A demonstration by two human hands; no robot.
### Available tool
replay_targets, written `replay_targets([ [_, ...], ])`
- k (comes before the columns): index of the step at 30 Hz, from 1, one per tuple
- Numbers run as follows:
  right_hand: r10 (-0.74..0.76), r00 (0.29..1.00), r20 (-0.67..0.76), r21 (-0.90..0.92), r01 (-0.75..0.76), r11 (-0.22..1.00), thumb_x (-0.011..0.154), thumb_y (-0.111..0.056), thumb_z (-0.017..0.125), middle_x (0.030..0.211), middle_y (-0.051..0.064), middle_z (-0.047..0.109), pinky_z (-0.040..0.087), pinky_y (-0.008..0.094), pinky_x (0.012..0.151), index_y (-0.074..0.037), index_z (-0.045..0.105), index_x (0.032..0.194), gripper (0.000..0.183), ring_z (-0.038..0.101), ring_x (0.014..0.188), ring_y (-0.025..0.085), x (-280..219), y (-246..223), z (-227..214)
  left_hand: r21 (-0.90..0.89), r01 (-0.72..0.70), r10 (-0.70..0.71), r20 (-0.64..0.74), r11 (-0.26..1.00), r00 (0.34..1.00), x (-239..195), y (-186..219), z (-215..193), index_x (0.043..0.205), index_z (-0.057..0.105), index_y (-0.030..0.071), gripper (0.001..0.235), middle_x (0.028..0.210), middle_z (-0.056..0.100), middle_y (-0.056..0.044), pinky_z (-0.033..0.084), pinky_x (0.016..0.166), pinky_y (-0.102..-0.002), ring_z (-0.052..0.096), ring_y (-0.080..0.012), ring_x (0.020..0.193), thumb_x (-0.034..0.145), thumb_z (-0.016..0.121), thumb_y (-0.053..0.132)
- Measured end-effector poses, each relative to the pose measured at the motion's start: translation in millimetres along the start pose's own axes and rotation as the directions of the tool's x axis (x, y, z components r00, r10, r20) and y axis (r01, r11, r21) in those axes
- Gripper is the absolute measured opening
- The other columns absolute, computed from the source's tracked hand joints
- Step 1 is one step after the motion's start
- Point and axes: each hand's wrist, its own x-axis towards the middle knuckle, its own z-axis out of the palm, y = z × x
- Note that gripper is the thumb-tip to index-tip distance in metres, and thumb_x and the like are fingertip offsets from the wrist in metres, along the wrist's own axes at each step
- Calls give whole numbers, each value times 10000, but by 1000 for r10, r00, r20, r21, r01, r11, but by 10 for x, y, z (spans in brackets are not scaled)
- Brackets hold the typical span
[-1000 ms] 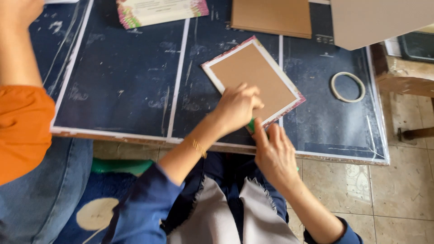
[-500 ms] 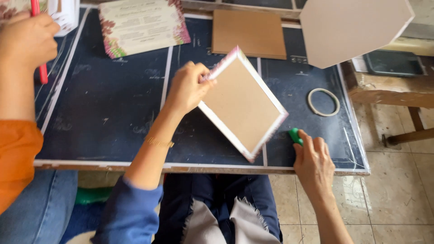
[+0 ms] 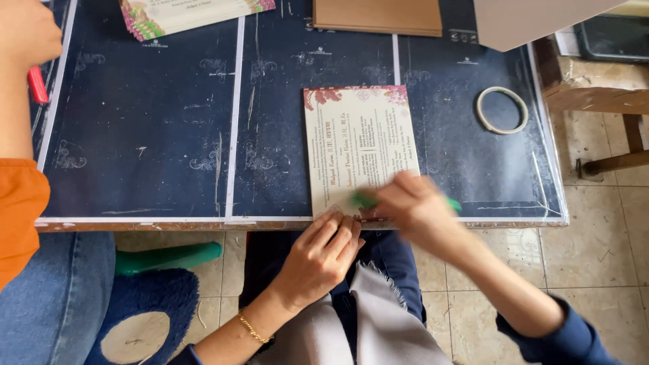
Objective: The person places a brown card onto a floral patterned sheet and uses a green plastic tool to smooth the edges and corners. They flip the card over to smooth the other side, then place it on a stack of finished cards. This process is repeated for multiple cards.
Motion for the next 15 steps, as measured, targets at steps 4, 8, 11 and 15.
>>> replay_targets([
  [4, -351, 926, 140, -10, 355, 935, 711, 158, 569, 941, 75, 487, 474, 393, 553, -131, 541, 1399, 747, 528, 768, 247, 746, 215, 455, -103, 70, -80, -104, 992, 991, -113, 40, 59, 1093, 698, -67, 212, 1094, 678, -145, 538, 985, -417, 651, -282, 1062, 1002, 625, 110],
  [8, -308, 951, -35, 56, 309, 949, 953, 88, 616, 922, 61, 515, 436, 319, 534, -120, 661, 1217, 339, 479, 780, 212, 1696, 665, 612, -88, 110, -121, -126, 990, 985, -159, 41, 64, 1076, 727, -35, 188, 1128, 686, -141, 522, 1024, -396, 655, -261, 1079, 1006, 631, 111],
  [11, -128, 992, -7, 11, 128, 992, 993, -14, 564, 909, 101, 454, 426, 445, 584, -60, 593, 1208, 222, 505, 795, 312, 1801, 634, 658, -153, 66, -87, -138, 986, 987, -198, 25, 39, 1063, 717, -58, 161, 1115, 693, -162, 522, 1031, -426, 648, -298, 1087, 992, 656, 74],
  [15, -210, 975, -72, -197, 193, 961, 985, 16, 537, 984, 122, 507, 475, 363, 559, -30, 570, 1204, 227, 506, 823, 270, 1561, 618, 495, -146, 88, -113, -171, 985, 979, -187, 7, 78, 1079, 717, -42, 155, 1114, 696, -152, 527, 1022, -411, 667, -280, 1074, 971, 709, 69],
])
